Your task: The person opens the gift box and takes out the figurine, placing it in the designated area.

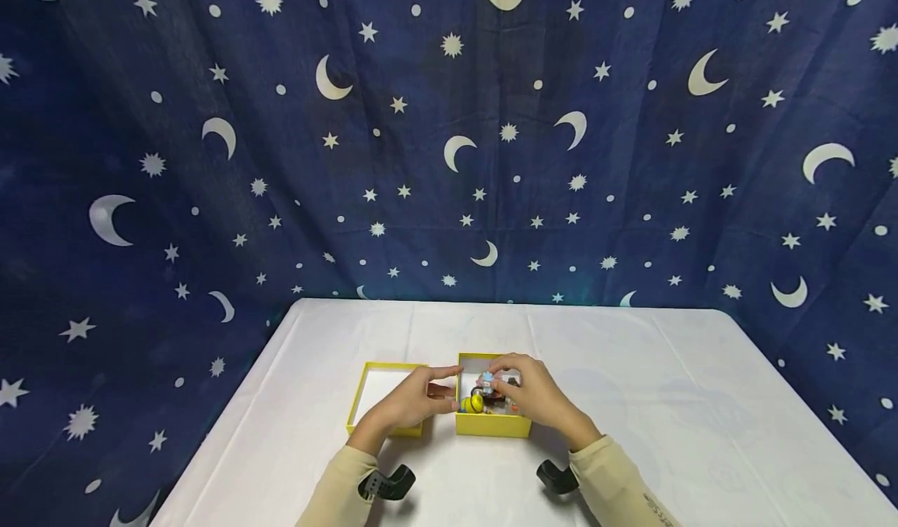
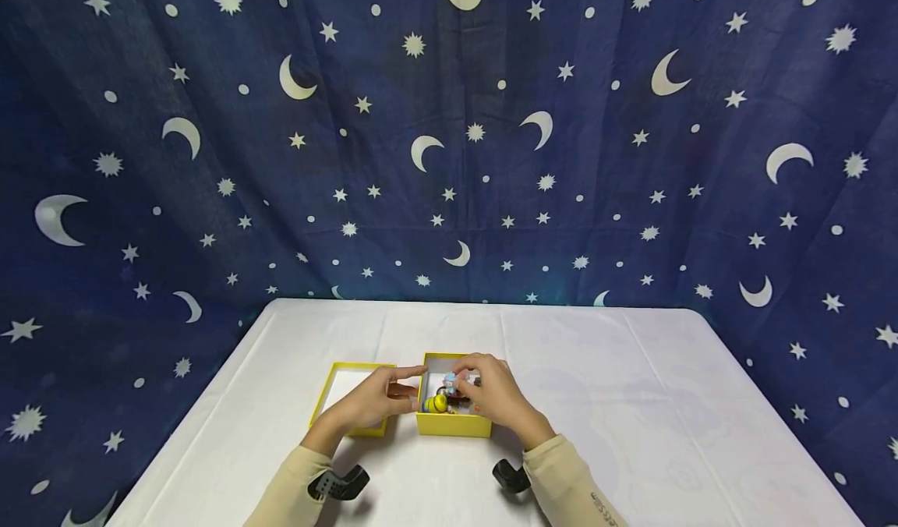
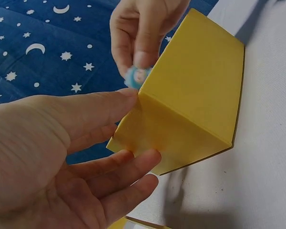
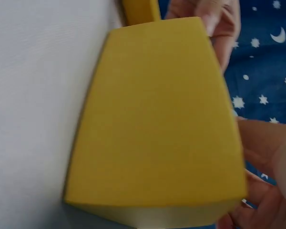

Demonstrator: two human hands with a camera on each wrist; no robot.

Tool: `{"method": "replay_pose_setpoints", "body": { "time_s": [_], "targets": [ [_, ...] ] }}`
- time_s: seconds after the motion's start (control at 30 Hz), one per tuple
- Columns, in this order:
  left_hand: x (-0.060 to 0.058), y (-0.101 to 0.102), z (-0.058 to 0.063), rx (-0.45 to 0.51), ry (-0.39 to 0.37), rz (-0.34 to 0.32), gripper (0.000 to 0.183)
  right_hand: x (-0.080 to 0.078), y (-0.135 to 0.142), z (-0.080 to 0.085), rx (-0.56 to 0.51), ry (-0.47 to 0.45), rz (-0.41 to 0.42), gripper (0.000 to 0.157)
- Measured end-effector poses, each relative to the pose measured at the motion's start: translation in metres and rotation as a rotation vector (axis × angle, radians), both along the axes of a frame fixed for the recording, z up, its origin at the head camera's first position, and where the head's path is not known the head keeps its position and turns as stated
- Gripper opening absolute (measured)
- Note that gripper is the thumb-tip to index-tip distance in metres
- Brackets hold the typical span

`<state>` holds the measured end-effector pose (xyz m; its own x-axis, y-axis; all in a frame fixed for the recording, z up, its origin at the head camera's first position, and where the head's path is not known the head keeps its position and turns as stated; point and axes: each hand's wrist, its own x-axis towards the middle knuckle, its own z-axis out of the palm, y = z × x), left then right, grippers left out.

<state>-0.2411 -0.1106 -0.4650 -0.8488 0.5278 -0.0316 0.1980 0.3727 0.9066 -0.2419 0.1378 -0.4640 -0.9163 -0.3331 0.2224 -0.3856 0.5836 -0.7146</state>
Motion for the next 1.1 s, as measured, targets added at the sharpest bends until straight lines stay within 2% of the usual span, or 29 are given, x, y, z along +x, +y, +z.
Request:
{"method": "replay_pose_setpoints", "body": {
  "time_s": [0.3, 0.5, 0.77, 1.1],
  "targets": [
    [0.003, -0.003, -0.004, 0.009, -0.003, 0.008, 0.060, -0.005, 0.017, 0.012, -0.186, -0.052, 0.089, 0.022],
    [0.006, -0.003, -0.004, 0.014, 0.003, 0.000, 0.061, -0.006, 0.028, 0.016, -0.363, -0.131, 0.079, 0.025],
    [0.005, -0.002, -0.001, 0.031, 0.020, -0.016, 0.060, -0.010, 0.040, 0.022, -0.469, -0.117, 0.029, 0.031],
    [0.004, 0.000, 0.000, 0.044, 0.003, -0.018, 0.058, -0.016, 0.066, 0.027, -0.559, -0.124, -0.120, 0.034]
  ]
}}
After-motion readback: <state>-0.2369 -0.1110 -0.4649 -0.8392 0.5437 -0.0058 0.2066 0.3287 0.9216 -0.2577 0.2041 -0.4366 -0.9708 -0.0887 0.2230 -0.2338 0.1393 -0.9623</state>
